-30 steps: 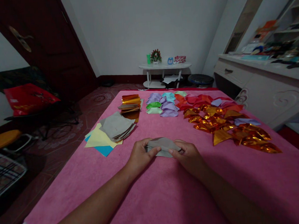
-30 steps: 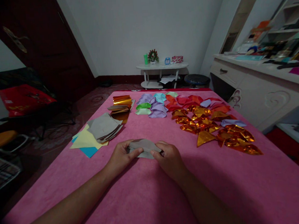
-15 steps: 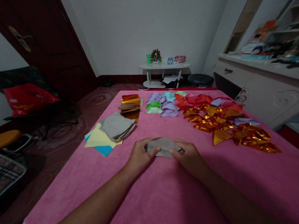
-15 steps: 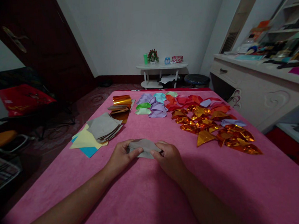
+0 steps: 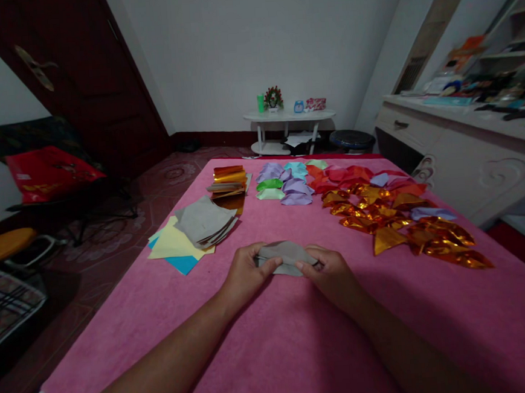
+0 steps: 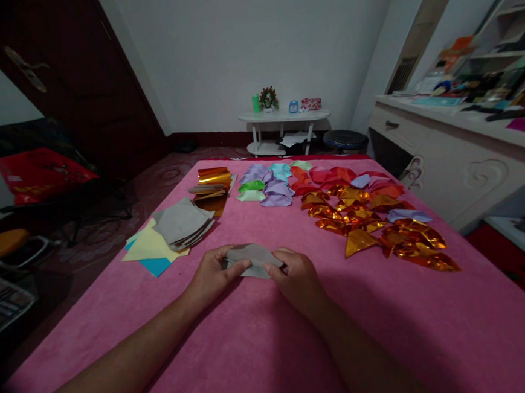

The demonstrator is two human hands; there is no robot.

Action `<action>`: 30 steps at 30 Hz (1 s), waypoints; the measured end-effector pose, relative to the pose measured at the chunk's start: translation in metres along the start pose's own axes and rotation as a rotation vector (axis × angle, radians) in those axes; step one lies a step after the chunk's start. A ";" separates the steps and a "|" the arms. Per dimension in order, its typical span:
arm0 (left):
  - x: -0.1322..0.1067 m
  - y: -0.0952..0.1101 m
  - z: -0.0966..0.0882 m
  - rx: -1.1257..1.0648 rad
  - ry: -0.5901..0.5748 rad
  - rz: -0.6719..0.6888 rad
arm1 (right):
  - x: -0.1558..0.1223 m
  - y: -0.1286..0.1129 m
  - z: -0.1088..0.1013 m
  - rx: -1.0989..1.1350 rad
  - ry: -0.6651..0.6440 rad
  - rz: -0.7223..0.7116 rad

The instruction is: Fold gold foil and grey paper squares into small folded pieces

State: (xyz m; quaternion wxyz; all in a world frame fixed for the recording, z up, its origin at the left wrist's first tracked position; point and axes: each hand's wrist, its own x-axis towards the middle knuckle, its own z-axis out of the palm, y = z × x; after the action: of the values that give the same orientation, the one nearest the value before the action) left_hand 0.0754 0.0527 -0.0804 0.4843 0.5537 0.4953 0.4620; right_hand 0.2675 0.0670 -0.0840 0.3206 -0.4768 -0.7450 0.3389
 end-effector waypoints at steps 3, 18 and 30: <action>0.000 0.001 0.000 0.009 0.000 0.002 | 0.001 0.001 0.001 -0.016 0.005 -0.005; -0.001 0.002 -0.001 0.040 0.006 0.010 | 0.000 -0.004 -0.001 -0.008 0.000 0.014; 0.000 0.001 0.000 0.025 0.010 0.010 | 0.001 0.000 0.000 -0.003 0.000 0.012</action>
State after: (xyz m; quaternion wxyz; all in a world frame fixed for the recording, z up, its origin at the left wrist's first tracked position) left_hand 0.0753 0.0522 -0.0798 0.4727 0.5596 0.5009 0.4610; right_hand 0.2668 0.0676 -0.0838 0.3179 -0.4819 -0.7425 0.3398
